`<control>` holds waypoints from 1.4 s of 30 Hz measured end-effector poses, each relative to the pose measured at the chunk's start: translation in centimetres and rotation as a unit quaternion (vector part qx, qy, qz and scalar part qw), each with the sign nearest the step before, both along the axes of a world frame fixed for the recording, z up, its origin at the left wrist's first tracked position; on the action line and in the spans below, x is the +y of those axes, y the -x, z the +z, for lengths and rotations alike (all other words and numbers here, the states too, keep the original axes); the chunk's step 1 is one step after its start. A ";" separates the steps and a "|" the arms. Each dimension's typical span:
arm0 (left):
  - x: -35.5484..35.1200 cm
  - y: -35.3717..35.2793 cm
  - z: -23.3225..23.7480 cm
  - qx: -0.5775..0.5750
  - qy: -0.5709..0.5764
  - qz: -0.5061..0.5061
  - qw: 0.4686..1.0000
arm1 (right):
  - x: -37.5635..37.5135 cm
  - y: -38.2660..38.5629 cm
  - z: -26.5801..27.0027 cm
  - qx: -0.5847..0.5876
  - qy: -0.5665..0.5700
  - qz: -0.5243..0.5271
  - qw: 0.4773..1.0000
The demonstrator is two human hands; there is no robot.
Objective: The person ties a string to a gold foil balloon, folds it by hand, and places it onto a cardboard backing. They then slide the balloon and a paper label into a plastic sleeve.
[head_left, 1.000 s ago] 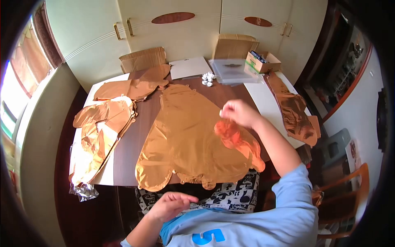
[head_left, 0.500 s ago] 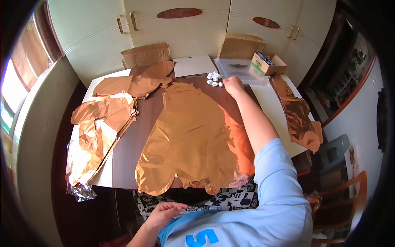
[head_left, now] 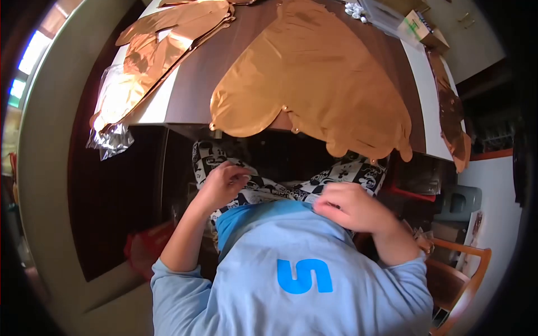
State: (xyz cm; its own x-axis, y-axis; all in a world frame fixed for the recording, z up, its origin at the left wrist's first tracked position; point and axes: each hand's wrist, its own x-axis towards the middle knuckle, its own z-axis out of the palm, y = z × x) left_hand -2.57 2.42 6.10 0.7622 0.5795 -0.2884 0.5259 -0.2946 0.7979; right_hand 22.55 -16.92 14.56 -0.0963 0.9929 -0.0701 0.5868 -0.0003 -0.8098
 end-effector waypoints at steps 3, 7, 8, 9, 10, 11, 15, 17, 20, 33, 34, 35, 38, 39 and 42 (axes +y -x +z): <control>0.0 0.4 -3.0 -0.029 -0.097 -0.096 0.990 | 1.5 1.8 -10.4 -0.010 0.040 -0.053 0.998; -0.8 -0.3 -4.2 -0.028 -0.096 -0.139 0.985 | 3.9 2.5 -16.0 -0.005 0.168 -0.037 0.985; -0.9 -0.5 -4.6 -0.034 -0.092 -0.140 0.985 | 4.2 2.6 -16.7 -0.011 0.186 -0.017 0.982; -1.0 -0.8 -4.8 -0.039 -0.092 -0.141 0.985 | 4.5 2.7 -17.3 -0.019 0.203 0.003 0.979; -1.1 -1.0 -5.0 -0.044 -0.091 -0.142 0.985 | 4.7 2.7 -17.8 -0.026 0.220 0.023 0.975; -1.1 -1.2 -5.2 -0.048 -0.089 -0.143 0.984 | 4.9 2.7 -18.2 -0.021 0.238 0.023 0.971; -0.9 -1.9 -4.9 -0.037 -0.061 -0.137 0.988 | 5.5 1.6 -17.5 0.120 0.211 -0.052 0.969; -1.1 -2.6 -3.5 -0.045 -0.028 -0.117 0.992 | 5.4 0.8 -16.1 0.136 0.213 -0.057 0.966; -1.1 -3.9 -3.6 -0.062 -0.038 -0.146 0.987 | 5.4 0.2 -14.2 0.151 0.214 -0.069 0.963; -0.7 -4.9 -6.2 0.002 -0.063 -0.197 0.978 | 4.0 -1.7 -17.4 -0.033 0.197 -0.013 0.980; -0.8 -5.2 -6.1 -0.012 -0.055 -0.187 0.981 | 4.1 -2.0 -16.7 0.001 0.191 -0.033 0.981; -1.0 -5.6 -6.0 -0.026 -0.047 -0.178 0.983 | 4.2 -2.3 -16.1 0.034 0.185 -0.054 0.981; -1.7 -7.0 -5.9 -0.075 -0.039 -0.169 0.982 | 4.0 -2.5 -15.1 0.104 0.178 -0.089 0.974; -1.8 -7.3 -5.8 -0.092 -0.037 -0.169 0.981 | 4.0 -2.2 -14.2 0.119 0.182 -0.096 0.971; -1.9 -7.9 -3.0 -0.108 -0.015 -0.242 0.964 | 3.7 -1.5 -10.6 0.127 0.171 -0.109 0.971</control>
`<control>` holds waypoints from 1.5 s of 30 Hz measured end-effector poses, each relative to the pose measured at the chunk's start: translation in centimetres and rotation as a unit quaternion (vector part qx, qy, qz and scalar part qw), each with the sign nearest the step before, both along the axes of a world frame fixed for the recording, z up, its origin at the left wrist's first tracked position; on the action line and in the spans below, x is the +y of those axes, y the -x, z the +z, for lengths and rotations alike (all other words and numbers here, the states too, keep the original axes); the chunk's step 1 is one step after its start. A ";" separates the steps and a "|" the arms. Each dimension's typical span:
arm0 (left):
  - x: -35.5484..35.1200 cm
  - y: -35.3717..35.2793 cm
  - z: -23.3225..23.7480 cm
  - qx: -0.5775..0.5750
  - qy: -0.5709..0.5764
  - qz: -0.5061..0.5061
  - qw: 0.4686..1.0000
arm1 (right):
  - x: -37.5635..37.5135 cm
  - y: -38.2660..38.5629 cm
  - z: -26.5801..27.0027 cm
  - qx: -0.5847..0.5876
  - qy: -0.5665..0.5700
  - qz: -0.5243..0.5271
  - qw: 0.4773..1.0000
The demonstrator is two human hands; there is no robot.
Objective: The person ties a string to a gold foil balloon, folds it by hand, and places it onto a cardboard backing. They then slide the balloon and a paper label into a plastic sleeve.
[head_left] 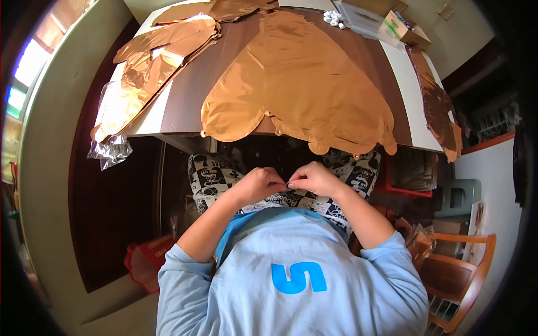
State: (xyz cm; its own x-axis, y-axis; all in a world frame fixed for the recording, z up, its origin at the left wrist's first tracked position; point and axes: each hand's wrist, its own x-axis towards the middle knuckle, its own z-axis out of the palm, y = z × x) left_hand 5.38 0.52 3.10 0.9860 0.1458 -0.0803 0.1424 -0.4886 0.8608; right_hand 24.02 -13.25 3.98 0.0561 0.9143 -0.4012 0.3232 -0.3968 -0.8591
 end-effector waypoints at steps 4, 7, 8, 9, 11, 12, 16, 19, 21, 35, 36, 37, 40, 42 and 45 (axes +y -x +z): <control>-0.3 1.1 4.9 -0.118 -0.067 0.049 0.990 | -1.1 1.6 2.7 -0.043 -0.148 -0.036 0.987; -0.6 1.6 8.9 -0.166 -0.086 0.061 0.981 | -0.7 5.8 4.4 0.316 -0.201 -0.093 0.922; -0.7 1.7 9.9 -0.193 -0.098 0.059 0.975 | -0.4 7.0 5.8 0.456 -0.195 -0.111 0.861; -0.3 1.8 11.0 -0.227 -0.150 0.051 0.961 | -0.3 6.9 5.4 0.508 -0.167 -0.083 0.841; 0.5 2.7 12.5 -0.219 -0.190 0.120 0.950 | 0.1 6.8 4.0 0.607 -0.110 -0.024 0.787; 0.9 3.4 13.0 -0.194 -0.191 0.166 0.948 | 0.3 6.4 5.0 0.459 -0.139 -0.019 0.877; 0.2 4.9 13.0 -0.029 0.132 0.068 0.988 | 0.5 5.1 8.3 0.047 -0.278 -0.006 0.959; -1.1 4.3 11.8 -0.179 0.438 0.174 0.863 | 0.0 7.3 6.6 0.005 -0.397 0.006 0.918; -1.8 3.1 11.3 -0.281 0.486 0.297 0.773 | -0.9 7.9 8.1 -0.108 -0.402 0.068 0.907; -3.7 2.8 12.7 -0.349 -0.018 0.069 0.935 | 0.1 3.3 14.0 -0.182 -0.454 0.050 0.871; -3.1 3.4 13.4 -0.353 0.020 0.112 0.929 | 0.6 2.7 12.5 -0.197 -0.439 0.049 0.875; -2.4 4.0 14.0 -0.359 0.059 0.154 0.919 | 1.0 2.7 11.3 -0.201 -0.435 0.076 0.874; -1.9 2.2 12.5 -0.282 -0.132 0.179 0.933 | -0.4 3.6 13.3 -0.179 -0.477 0.119 0.852; -4.1 2.3 12.7 -0.298 -0.058 0.036 0.952 | -0.6 3.0 14.8 -0.130 -0.458 0.073 0.876; -0.9 3.2 14.7 -0.342 -0.034 0.173 0.923 | -1.0 4.1 11.5 -0.156 -0.437 0.120 0.878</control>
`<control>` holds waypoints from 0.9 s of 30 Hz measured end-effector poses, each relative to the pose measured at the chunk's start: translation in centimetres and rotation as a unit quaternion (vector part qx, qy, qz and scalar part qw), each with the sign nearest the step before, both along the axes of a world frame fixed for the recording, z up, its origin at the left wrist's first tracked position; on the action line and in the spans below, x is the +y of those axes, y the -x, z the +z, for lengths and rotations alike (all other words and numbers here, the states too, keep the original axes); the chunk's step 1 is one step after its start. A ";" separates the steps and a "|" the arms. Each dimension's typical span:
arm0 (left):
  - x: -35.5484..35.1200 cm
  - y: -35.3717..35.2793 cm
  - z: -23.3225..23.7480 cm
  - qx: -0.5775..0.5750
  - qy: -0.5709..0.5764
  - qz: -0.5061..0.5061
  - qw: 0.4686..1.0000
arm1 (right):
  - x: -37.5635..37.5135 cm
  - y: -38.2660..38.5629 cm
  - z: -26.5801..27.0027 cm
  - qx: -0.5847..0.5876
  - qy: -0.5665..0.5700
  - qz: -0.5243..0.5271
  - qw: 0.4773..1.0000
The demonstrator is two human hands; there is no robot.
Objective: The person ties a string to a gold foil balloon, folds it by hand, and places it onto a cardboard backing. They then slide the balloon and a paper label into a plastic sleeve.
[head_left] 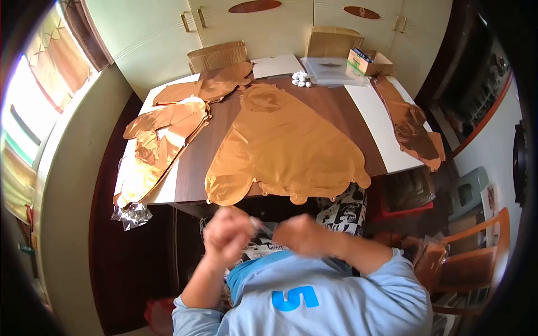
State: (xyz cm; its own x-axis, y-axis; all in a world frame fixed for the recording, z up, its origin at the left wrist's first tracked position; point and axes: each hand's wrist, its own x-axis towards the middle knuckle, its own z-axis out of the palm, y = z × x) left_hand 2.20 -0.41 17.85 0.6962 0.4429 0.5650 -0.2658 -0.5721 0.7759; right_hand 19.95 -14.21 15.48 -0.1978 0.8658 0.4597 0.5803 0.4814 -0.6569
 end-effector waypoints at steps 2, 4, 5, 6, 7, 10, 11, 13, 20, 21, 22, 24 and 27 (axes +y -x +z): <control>0.2 -1.4 -2.1 0.009 -0.036 0.012 0.999 | -1.4 1.8 1.7 0.032 0.014 0.060 0.998; -2.3 -1.5 -2.6 0.037 -0.019 -0.160 0.986 | 0.0 -0.9 3.7 0.051 0.001 -0.034 0.998; -3.0 -1.6 -0.8 0.027 -0.054 -0.168 0.984 | 0.2 -1.6 4.0 0.064 -0.002 -0.083 0.995; -1.5 -1.2 -0.9 0.001 -0.043 -0.102 0.994 | 0.5 -1.3 2.1 0.023 0.020 -0.091 0.995; 0.2 -1.1 -0.6 -0.026 -0.035 -0.035 0.998 | 0.8 -0.6 0.7 -0.020 0.039 -0.098 0.994; 0.7 -2.9 -2.9 0.057 -0.117 -0.018 0.991 | -1.3 1.4 2.9 -0.018 0.049 0.091 0.994; -0.4 -2.7 -4.4 0.071 -0.105 -0.141 0.982 | -0.6 0.4 4.1 0.018 -0.061 0.041 0.997; -3.4 -2.0 -2.4 0.067 -0.069 -0.203 0.974 | 0.2 -2.5 4.8 0.013 0.023 -0.074 0.997; 0.3 0.7 0.7 0.039 0.156 -0.072 0.984 | -1.4 2.4 -0.5 0.026 0.138 0.032 0.990; 0.8 0.4 1.3 0.068 0.129 -0.028 0.989 | -1.4 2.0 -0.1 0.063 0.079 0.037 0.994; 0.8 0.0 1.8 0.093 0.085 0.001 0.992 | -1.0 1.1 0.9 0.070 0.053 -0.009 0.996; 1.0 -0.2 2.9 0.115 -0.065 -0.009 0.991 | 0.5 -1.6 2.5 0.081 0.009 -0.121 0.989; 0.3 -0.3 3.6 0.153 -0.207 -0.028 0.966 | 1.6 -4.5 4.0 0.167 0.042 -0.216 0.961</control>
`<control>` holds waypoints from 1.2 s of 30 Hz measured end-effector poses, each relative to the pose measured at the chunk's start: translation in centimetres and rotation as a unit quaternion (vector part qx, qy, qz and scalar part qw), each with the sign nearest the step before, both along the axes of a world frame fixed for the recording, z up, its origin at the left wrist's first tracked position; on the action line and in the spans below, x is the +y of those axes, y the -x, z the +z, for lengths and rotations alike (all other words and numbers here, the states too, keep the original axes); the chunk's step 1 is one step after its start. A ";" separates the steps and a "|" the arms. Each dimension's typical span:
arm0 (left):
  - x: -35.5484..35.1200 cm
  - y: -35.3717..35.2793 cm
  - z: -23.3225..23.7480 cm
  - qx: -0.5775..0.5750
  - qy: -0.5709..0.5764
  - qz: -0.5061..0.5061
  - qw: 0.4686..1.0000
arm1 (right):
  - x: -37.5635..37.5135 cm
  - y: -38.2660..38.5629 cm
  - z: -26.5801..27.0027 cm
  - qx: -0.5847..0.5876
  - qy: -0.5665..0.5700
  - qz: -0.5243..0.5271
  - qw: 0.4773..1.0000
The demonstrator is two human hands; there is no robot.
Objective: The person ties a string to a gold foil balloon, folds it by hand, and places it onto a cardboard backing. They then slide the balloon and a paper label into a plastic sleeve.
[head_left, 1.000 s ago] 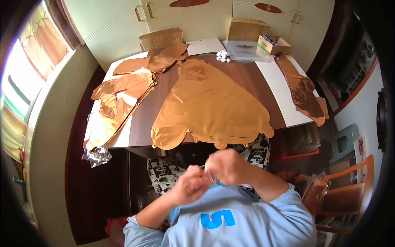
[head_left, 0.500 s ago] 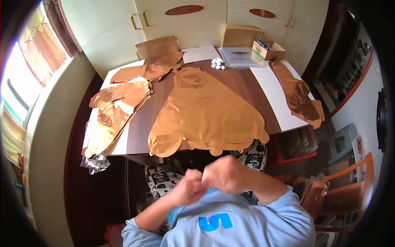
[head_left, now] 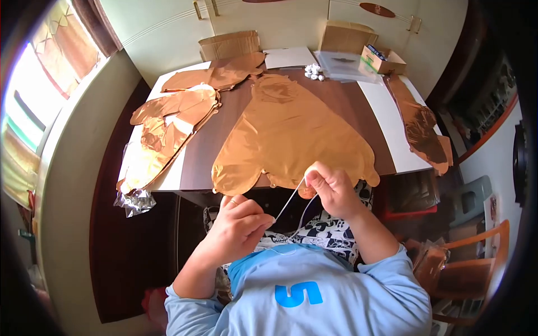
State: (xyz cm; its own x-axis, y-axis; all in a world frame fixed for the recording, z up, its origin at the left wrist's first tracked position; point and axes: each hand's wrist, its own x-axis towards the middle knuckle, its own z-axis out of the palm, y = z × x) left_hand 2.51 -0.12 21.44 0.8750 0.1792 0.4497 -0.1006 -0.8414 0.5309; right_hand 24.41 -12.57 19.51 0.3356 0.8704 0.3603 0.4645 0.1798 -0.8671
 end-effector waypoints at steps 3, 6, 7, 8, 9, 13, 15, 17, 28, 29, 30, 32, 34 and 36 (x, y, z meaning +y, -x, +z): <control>-0.1 -0.3 -0.7 0.042 0.011 -0.040 0.998 | 0.3 1.5 -0.8 -0.007 -0.018 -0.003 1.000; -2.0 -0.5 -0.6 -0.012 0.313 -0.178 0.933 | 0.4 3.6 -3.5 0.000 0.041 0.027 0.999; -2.2 -0.3 -1.1 -0.091 0.385 -0.145 0.907 | 0.4 4.8 -5.8 0.003 0.010 0.078 0.997; -1.4 0.2 -2.2 -0.141 0.327 -0.082 0.931 | -0.4 6.5 -8.4 -0.024 -0.008 0.145 0.989; -1.0 -0.1 -2.6 -0.147 0.213 0.014 0.966 | -1.5 7.3 -6.9 -0.023 0.013 0.210 0.977; -0.9 -1.2 -5.6 -0.107 0.044 -0.026 0.993 | -1.3 3.4 -1.3 -0.024 -0.022 0.136 0.990; -2.4 -1.0 -3.6 -0.138 0.116 -0.111 0.977 | -0.4 2.6 -1.5 -0.053 0.004 0.119 0.991; -0.9 -1.0 -3.6 -0.185 0.103 0.011 0.977 | -1.5 5.2 -3.5 -0.028 0.021 0.269 0.962; -1.5 -1.7 -6.0 -0.102 0.144 -0.108 0.978 | -1.3 3.0 -0.3 -0.108 -0.101 0.215 0.965; -1.9 -1.3 -5.3 -0.117 0.184 -0.126 0.968 | -0.9 2.4 -0.7 -0.137 -0.066 0.157 0.976; -2.3 -1.1 -3.9 -0.135 0.224 -0.143 0.955 | -0.7 2.0 -1.6 -0.167 -0.029 0.101 0.980; -0.9 -0.6 -3.0 -0.141 0.240 0.046 0.959 | -1.7 4.7 -4.0 -0.155 0.008 0.314 0.937; -0.1 -1.8 -5.6 -0.083 0.147 0.006 0.986 | -2.5 5.3 -1.3 -0.116 -0.099 0.268 0.951; -2.0 -1.8 -5.0 -0.086 0.158 -0.146 0.973 | -1.7 2.1 0.1 -0.088 -0.033 0.155 0.983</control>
State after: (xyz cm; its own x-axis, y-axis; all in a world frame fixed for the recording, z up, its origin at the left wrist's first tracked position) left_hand 4.28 -2.16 16.42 0.8266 0.0874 0.5560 -0.4202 -0.5614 0.7129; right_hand 22.27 -14.31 19.66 -0.0142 0.8941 0.4477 0.5206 0.3889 -0.7601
